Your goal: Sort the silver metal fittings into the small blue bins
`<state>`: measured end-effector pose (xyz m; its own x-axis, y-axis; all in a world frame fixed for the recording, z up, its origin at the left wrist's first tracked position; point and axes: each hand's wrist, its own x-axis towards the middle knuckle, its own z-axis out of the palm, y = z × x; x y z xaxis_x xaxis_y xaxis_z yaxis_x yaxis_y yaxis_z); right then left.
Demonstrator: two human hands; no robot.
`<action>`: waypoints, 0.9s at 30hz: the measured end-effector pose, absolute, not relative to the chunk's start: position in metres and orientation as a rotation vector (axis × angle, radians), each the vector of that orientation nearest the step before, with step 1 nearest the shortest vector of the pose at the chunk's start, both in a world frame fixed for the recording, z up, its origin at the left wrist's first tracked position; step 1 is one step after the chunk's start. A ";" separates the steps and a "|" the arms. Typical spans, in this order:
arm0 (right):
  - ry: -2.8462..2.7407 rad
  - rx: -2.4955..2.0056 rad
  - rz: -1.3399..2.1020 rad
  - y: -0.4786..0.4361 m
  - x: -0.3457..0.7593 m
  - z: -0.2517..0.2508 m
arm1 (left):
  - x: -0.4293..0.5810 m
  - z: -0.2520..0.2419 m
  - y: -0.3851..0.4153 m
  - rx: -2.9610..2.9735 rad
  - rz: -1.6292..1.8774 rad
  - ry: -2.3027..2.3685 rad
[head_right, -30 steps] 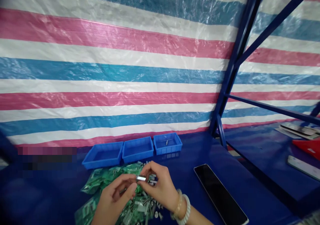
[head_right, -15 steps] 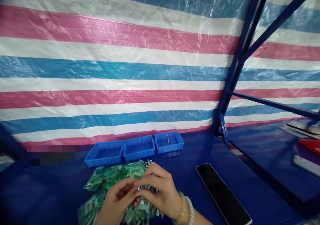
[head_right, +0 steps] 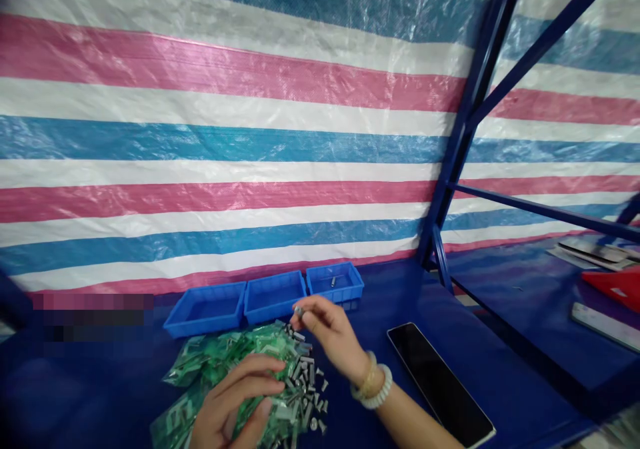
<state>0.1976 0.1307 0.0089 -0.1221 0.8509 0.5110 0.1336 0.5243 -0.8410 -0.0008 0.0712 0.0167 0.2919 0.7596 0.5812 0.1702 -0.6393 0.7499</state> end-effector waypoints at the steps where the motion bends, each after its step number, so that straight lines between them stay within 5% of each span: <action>1: -1.616 -0.948 0.632 0.142 0.207 0.011 | -0.001 0.016 0.072 2.010 1.344 0.839; 11: -1.866 -1.525 0.123 0.191 0.261 -0.008 | -0.030 0.011 0.133 2.524 1.442 1.226; 17: -2.087 -1.620 0.080 0.181 0.245 -0.021 | -0.062 0.002 0.172 2.608 0.968 1.893; 27: -2.108 -1.547 0.108 0.168 0.225 -0.015 | -0.076 -0.010 0.183 2.575 0.775 1.850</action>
